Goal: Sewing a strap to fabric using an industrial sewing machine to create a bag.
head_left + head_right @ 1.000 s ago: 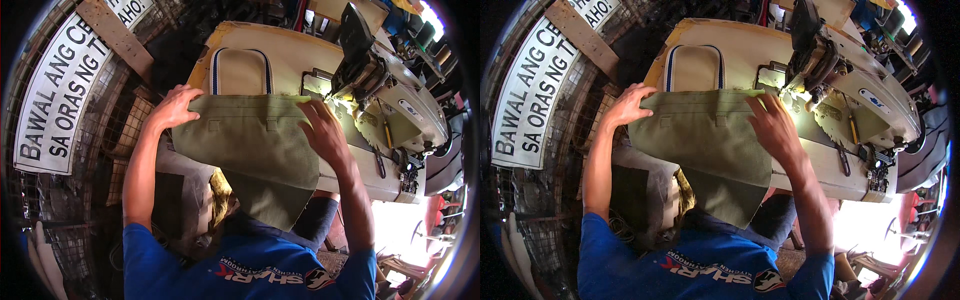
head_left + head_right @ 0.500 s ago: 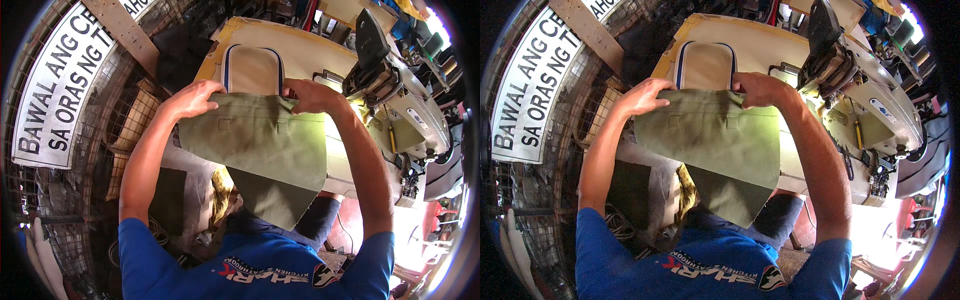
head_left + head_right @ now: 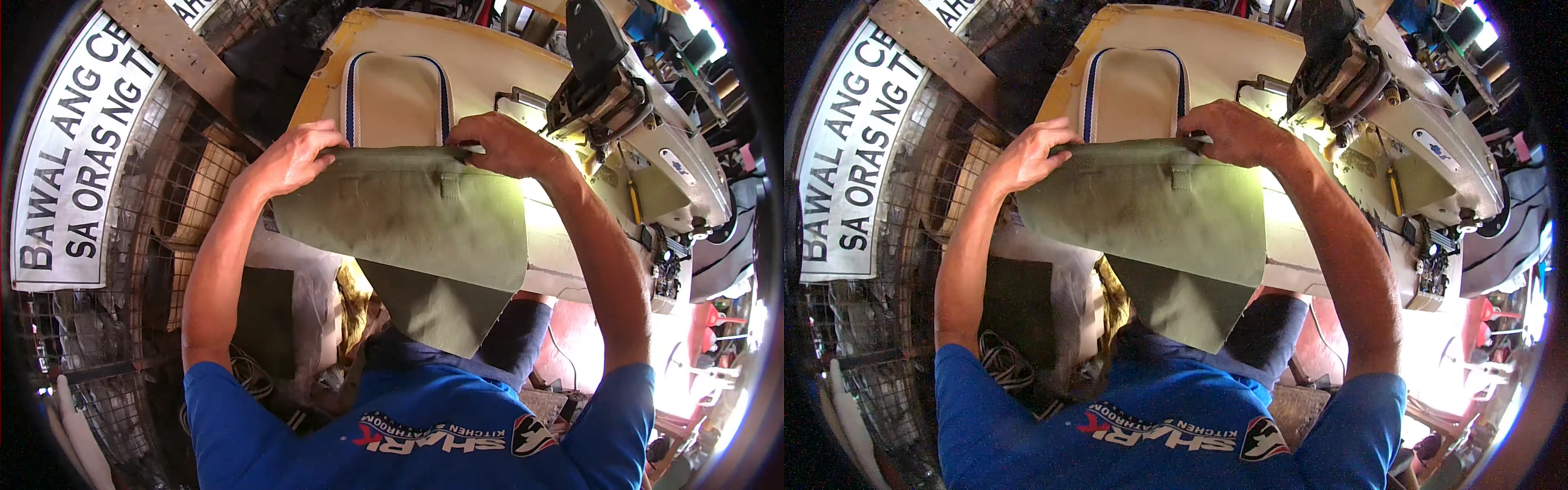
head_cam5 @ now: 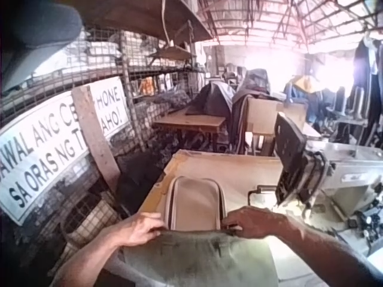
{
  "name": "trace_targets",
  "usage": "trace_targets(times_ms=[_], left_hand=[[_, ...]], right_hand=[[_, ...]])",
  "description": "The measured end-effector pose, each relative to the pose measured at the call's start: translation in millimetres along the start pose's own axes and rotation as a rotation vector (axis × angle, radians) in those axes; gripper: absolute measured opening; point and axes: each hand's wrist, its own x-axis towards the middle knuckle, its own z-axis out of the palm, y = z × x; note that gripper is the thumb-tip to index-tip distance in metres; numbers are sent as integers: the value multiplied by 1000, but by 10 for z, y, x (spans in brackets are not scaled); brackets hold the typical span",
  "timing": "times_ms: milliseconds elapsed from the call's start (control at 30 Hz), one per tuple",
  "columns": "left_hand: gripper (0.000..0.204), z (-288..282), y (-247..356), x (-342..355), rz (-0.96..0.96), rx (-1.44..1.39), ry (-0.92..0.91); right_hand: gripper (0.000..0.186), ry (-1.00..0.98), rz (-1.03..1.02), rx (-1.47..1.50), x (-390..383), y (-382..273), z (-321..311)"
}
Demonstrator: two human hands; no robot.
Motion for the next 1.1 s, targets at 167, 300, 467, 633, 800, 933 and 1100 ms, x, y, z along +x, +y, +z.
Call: trace_targets(times_ms=[167, 300, 467, 633, 800, 933, 1100], left_hand=[[21, 15, -9, -17, 36, -40, 16], [20, 42, -20, -22, 45, -71, 42], [22, 12, -66, -23, -5, -8, 24], [26, 2, -122, 17, 16, 5, 18], [27, 11, -158, 21, 2, -38, 17], [27, 14, -181, 25, 67, -26, 38], [24, 32, -185, 20, 119, 0, 59]], right_hand=[[26, 55, -39, -8, -50, 16, 29], [25, 49, -57, 0, -60, 19, 34], [26, 77, -67, -14, -40, -14, 43], [29, 76, -51, -14, -32, -37, 33], [29, 71, -5, -26, -29, -28, 45], [27, 83, 1, -22, -20, -16, 57], [26, 82, -28, -43, -28, -24, 47]])
